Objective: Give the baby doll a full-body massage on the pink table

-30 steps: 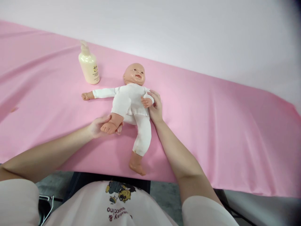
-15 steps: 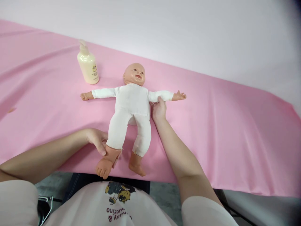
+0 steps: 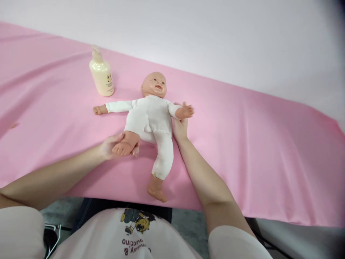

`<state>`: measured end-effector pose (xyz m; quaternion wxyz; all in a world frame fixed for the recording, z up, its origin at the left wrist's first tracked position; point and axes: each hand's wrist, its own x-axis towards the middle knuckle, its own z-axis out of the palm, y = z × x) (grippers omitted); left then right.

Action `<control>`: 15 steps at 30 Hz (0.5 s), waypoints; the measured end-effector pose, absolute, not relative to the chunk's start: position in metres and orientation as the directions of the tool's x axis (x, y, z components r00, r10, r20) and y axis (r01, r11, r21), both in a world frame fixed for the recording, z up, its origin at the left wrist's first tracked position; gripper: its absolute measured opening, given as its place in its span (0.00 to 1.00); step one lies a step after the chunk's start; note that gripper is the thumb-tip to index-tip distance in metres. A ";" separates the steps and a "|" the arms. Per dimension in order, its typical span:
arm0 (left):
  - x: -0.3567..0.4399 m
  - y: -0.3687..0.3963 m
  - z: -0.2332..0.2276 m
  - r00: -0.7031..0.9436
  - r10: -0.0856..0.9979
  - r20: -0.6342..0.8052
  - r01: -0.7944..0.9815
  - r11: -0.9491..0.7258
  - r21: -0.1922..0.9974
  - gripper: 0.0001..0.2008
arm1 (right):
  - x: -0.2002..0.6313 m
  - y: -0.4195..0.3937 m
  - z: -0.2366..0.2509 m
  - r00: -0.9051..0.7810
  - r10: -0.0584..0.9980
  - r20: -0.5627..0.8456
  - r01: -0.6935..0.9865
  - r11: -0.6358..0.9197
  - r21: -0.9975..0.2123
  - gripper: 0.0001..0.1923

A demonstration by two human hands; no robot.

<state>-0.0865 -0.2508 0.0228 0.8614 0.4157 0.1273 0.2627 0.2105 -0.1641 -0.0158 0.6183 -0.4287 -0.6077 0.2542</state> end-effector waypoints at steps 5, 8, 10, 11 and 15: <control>-0.085 -0.250 0.031 0.750 0.657 -0.075 -0.385 0.526 0.758 0.28 | 0.209 -0.170 -0.010 -0.022 0.771 0.637 0.407 0.589 -0.699 0.15; -0.085 -0.250 0.030 0.750 0.658 -0.068 -0.398 0.531 0.748 0.27 | 0.206 -0.172 -0.007 -0.007 0.787 0.616 0.398 0.568 -0.721 0.15; -0.086 -0.250 0.028 0.778 0.627 -0.041 -0.395 0.539 0.744 0.27 | 0.204 -0.174 -0.004 0.036 0.809 0.586 0.331 0.544 -0.771 0.15; -0.087 -0.250 0.026 0.800 0.599 -0.029 -0.385 0.550 0.742 0.27 | 0.203 -0.175 -0.002 0.065 0.822 0.566 0.278 0.530 -0.801 0.15; -0.089 -0.252 0.022 0.930 0.366 0.006 -0.240 0.596 0.766 0.29 | 0.201 -0.173 -0.001 0.205 0.868 0.452 0.050 0.452 -0.890 0.20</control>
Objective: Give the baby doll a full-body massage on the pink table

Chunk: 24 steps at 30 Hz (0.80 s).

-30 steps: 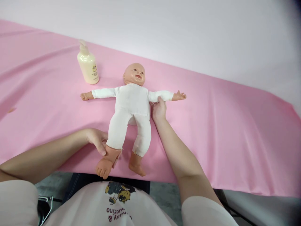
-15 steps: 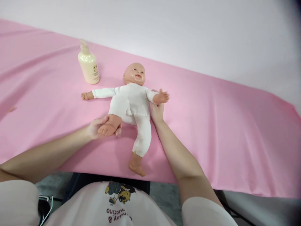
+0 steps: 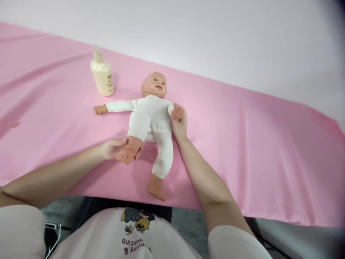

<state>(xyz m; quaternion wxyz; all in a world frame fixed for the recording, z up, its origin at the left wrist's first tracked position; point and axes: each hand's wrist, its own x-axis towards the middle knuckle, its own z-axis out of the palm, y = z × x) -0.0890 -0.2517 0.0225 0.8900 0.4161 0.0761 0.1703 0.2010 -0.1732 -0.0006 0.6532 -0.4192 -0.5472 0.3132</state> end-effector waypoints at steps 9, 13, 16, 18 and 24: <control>-0.089 -0.261 0.043 0.986 -0.116 -0.120 0.164 0.521 0.838 0.28 | 0.202 -0.160 -0.014 0.395 0.908 0.142 -0.359 0.295 -0.886 0.17; -0.088 -0.259 0.045 0.957 -0.230 -0.178 0.262 0.416 0.871 0.26 | 0.207 -0.153 -0.014 0.426 0.905 -0.004 -0.503 0.233 -0.833 0.13; -0.089 -0.257 0.045 0.951 -0.249 -0.185 0.272 0.381 0.884 0.27 | 0.209 -0.150 -0.014 0.438 0.895 -0.082 -0.543 0.192 -0.817 0.11; -0.089 -0.258 0.045 0.955 -0.248 -0.162 0.251 0.390 0.886 0.27 | 0.208 -0.150 -0.014 0.442 0.895 -0.055 -0.515 0.203 -0.833 0.12; -0.091 -0.258 0.037 0.996 0.037 -0.082 0.053 0.492 0.869 0.32 | 0.202 -0.162 -0.011 0.406 0.900 0.161 -0.323 0.306 -0.896 0.16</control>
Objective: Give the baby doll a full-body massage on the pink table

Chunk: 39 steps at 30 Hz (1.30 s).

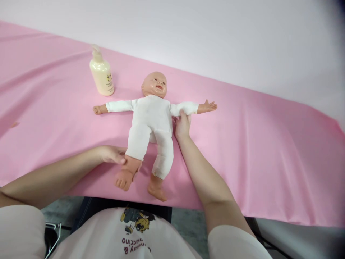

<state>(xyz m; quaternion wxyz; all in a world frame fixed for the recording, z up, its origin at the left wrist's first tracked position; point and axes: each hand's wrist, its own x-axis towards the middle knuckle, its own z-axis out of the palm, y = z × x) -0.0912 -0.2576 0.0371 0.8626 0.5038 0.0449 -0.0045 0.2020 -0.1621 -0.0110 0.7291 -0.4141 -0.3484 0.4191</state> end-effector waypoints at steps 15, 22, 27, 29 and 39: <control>-0.080 -0.252 0.034 0.779 0.614 -0.130 -0.330 0.577 0.748 0.27 | 0.205 -0.174 -0.004 0.086 0.851 0.518 0.278 0.478 -0.833 0.18; -0.088 -0.252 0.019 0.910 0.408 -0.073 -0.215 0.616 0.758 0.28 | 0.201 -0.176 0.004 0.148 0.870 0.469 0.183 0.442 -0.878 0.16; -0.092 -0.258 0.033 0.997 0.022 -0.073 0.049 0.540 0.840 0.27 | 0.202 -0.170 -0.002 0.236 0.882 0.407 -0.010 0.421 -0.907 0.20; -0.091 -0.259 0.042 0.983 -0.156 -0.101 0.166 0.488 0.857 0.27 | 0.203 -0.164 -0.009 0.294 0.898 0.326 -0.136 0.377 -0.916 0.22; -0.087 -0.259 0.050 0.958 -0.236 -0.163 0.257 0.457 0.851 0.22 | 0.210 -0.149 -0.016 0.416 0.909 -0.037 -0.517 0.203 -0.832 0.12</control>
